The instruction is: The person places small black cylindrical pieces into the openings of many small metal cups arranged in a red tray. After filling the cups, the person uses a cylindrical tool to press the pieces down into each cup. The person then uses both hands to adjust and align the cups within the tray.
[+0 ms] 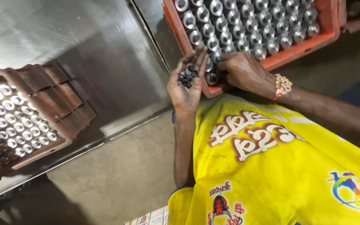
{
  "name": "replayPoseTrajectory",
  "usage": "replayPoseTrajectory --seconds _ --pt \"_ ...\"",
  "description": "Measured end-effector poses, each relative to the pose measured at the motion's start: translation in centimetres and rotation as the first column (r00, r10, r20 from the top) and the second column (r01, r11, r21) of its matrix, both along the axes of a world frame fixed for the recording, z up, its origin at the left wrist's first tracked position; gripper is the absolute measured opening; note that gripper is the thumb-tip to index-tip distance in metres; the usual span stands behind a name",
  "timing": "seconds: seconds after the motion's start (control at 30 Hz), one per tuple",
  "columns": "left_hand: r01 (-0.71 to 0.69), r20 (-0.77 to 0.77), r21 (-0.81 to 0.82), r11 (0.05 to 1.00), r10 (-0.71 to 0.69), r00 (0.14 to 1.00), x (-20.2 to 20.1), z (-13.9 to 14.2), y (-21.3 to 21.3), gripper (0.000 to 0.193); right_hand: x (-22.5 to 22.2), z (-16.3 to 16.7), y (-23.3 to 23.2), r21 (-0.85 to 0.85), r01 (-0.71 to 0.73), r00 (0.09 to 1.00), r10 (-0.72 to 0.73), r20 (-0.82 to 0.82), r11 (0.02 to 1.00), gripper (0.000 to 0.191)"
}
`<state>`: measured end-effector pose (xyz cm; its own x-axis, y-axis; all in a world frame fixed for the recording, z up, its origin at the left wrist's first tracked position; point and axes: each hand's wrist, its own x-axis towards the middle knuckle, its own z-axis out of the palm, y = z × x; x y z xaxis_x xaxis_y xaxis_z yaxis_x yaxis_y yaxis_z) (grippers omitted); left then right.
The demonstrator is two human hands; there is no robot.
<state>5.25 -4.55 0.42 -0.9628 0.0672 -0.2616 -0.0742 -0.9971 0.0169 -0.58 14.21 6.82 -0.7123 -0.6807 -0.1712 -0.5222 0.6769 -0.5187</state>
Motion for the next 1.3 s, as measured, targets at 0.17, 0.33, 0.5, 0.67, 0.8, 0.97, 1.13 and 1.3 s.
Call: replayPoseTrajectory --seconds 0.17,0.33,0.5,0.67,0.8,0.97,1.13,1.3 --pt "-0.036 -0.008 -0.172 0.984 0.035 0.999 -0.1 1.1 1.6 0.052 -0.9 2.1 -1.5 -0.288 0.025 0.998 -0.009 0.057 0.957 0.02" --pt "-0.011 0.074 -0.222 0.975 0.028 0.997 -0.3 1.1 3.3 0.054 -1.4 2.1 -1.8 -0.394 -0.037 0.997 0.062 0.051 0.918 0.025" --pt "-0.024 0.019 -0.191 0.981 0.028 0.999 -0.6 0.6 4.6 0.051 -1.6 1.6 -0.3 -0.352 -0.015 0.995 0.048 0.086 0.936 0.025" --pt "0.055 0.051 -0.279 0.959 -0.043 0.998 -0.9 0.4 4.6 0.051 -0.9 1.9 -0.2 -0.358 -0.004 1.0 0.008 0.01 0.934 0.032" --pt "0.124 0.101 -0.199 0.972 -0.106 0.989 -1.2 0.6 3.7 0.05 -0.4 2.5 -0.7 -0.367 0.018 1.0 -0.018 0.004 0.93 0.031" --pt "0.144 0.053 -0.185 0.972 -0.136 0.989 -1.6 0.8 3.0 0.048 0.6 3.0 -0.8 -0.389 0.061 0.996 -0.033 0.08 0.919 0.032" --pt "0.163 0.061 -0.095 0.982 -0.158 0.986 -1.6 0.9 2.9 0.046 1.5 3.0 0.8 -0.374 0.223 0.967 -0.156 0.201 0.9 0.025" --pt "0.1 0.026 0.019 0.995 -0.1 0.995 -1.1 0.6 2.2 0.044 0.3 1.7 4.4 -0.094 0.309 0.95 -0.301 0.085 0.947 0.019"
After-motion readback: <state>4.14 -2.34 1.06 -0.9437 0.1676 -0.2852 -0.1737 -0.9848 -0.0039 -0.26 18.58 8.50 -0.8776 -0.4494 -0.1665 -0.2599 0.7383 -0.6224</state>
